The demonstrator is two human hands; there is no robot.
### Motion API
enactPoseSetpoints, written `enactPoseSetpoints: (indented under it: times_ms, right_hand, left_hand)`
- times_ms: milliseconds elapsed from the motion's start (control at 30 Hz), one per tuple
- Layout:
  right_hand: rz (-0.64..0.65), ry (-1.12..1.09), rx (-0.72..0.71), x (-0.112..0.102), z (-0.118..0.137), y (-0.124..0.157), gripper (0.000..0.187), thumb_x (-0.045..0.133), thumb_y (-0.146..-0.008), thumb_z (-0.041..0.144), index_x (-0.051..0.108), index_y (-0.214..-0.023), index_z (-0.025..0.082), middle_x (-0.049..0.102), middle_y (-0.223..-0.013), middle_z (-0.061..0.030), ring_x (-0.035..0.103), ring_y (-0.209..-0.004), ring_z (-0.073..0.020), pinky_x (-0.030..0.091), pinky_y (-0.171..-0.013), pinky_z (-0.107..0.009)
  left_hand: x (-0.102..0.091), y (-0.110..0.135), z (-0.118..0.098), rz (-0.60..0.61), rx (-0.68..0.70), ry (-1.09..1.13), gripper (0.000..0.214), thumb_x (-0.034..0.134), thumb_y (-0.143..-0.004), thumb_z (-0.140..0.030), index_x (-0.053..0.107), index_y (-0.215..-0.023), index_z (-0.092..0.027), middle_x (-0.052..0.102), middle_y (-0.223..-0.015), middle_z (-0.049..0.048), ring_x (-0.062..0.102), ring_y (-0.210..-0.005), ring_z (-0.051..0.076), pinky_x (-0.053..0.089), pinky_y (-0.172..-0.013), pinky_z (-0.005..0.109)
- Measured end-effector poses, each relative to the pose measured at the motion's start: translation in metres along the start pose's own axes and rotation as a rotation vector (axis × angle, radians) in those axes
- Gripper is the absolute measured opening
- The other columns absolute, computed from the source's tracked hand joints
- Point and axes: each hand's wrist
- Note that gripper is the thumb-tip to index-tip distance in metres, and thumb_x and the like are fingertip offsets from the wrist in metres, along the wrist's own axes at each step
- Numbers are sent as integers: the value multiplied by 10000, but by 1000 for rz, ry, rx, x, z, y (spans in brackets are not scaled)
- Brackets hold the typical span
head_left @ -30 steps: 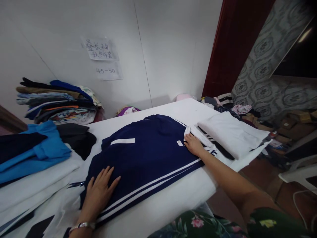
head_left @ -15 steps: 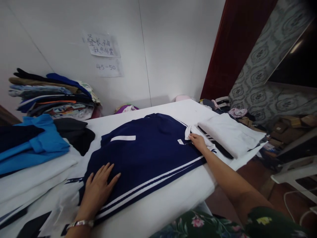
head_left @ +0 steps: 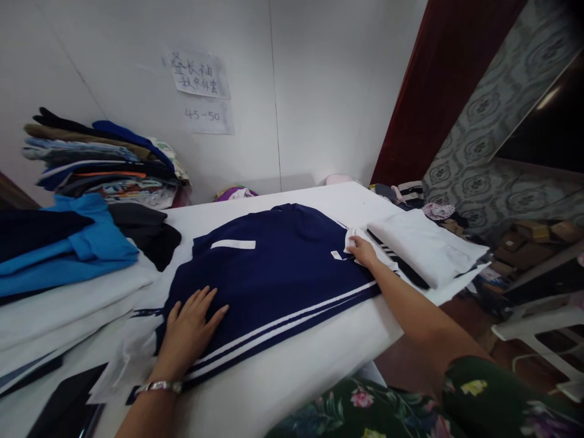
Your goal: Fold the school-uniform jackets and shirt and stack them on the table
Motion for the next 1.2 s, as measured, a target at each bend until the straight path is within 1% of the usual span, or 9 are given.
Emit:
enactPoseSetpoints:
  times_ms: [167, 300, 533, 600, 700, 800, 900, 1033, 1200]
  right_hand:
    - [25, -7, -20, 1, 0, 4, 466, 650, -756, 313, 624, -1209, 203, 697, -1056, -68, 614, -1010, -245, 445, -871, -320]
    - [30, -133, -53, -19, -11, 7, 516, 589, -808, 427, 599, -1251, 162, 708, -1013, -76, 652, -899, -217, 488, -839, -333]
    - [-211, -293, -92, -69, -71, 54, 455, 487, -858, 454, 649, -1132, 129, 701, -1058, -120, 650, -956, -246, 510, -880, -396]
    - [-243, -200, -192, -67, -85, 77, 434, 489, -866, 458, 655, -1137, 162, 673, -1155, -115, 600, -1096, -270, 461, -976, -435]
    - [-139, -18, -328, -50, -95, 104, 431, 493, -877, 445, 644, -1180, 180, 574, -1327, -111, 409, -1327, -294, 319, -1106, -504]
    - [-80, -13, -336, -39, -101, 113, 452, 476, -889, 447, 634, -1211, 172, 511, -1397, -103, 280, -1404, -285, 240, -1147, -518]
    - [-154, -204, -212, -44, -108, 107, 444, 458, -889, 444, 635, -1212, 196, 526, -1387, -79, 390, -1349, -255, 287, -1137, -472]
    - [-252, -403, -32, -62, -118, 95, 403, 448, -861, 359, 658, -1164, 196, 652, -1222, -74, 598, -1130, -239, 460, -1002, -438]
    - [-174, -179, -113, -72, -110, 91, 347, 466, -835, 260, 696, -1091, 217, 691, -1141, -56, 624, -1071, -244, 460, -987, -426]
  left_hand:
    - [-8, -2, -5, 18, -77, 97, 403, 385, -885, -305, 675, -1157, -242, 521, -1391, 98, 391, -1328, 304, 233, -1090, 548]
    - [-11, -2, -7, 32, -81, 105, 407, 373, -887, -281, 678, -1152, -230, 513, -1398, 98, 375, -1341, 296, 222, -1099, 540]
    - [-8, -1, -5, 65, -30, 12, 431, 362, -872, -174, 699, -1127, -262, 482, -1428, 89, 358, -1350, 311, 253, -1075, 569]
    - [-8, 0, -4, 63, 1, -7, 446, 346, -883, -148, 705, -1118, -274, 471, -1435, 95, 352, -1351, 323, 259, -1062, 580]
    - [-7, -1, -3, 56, 25, -28, 433, 355, -895, -148, 705, -1119, -271, 484, -1421, 114, 367, -1337, 333, 272, -1048, 582]
    - [-6, -2, -2, 60, 9, -60, 412, 374, -899, -160, 695, -1137, -262, 499, -1408, 120, 386, -1325, 324, 282, -1047, 563]
    - [-6, -3, -2, 74, 6, -110, 426, 367, -903, -152, 672, -1172, -280, 494, -1417, 103, 390, -1328, 308, 286, -1049, 546]
    - [-8, -3, -4, 89, -5, -158, 434, 360, -912, -154, 668, -1170, -317, 499, -1417, 74, 398, -1326, 289, 293, -1053, 521]
    - [-7, -3, -2, 85, 23, -156, 458, 351, -894, -123, 695, -1124, -318, 499, -1417, 78, 404, -1320, 297, 302, -1041, 537]
Point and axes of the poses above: each hand's wrist, its own y-axis away from the middle knuckle, its own x-axis out of the palm, z = x × y
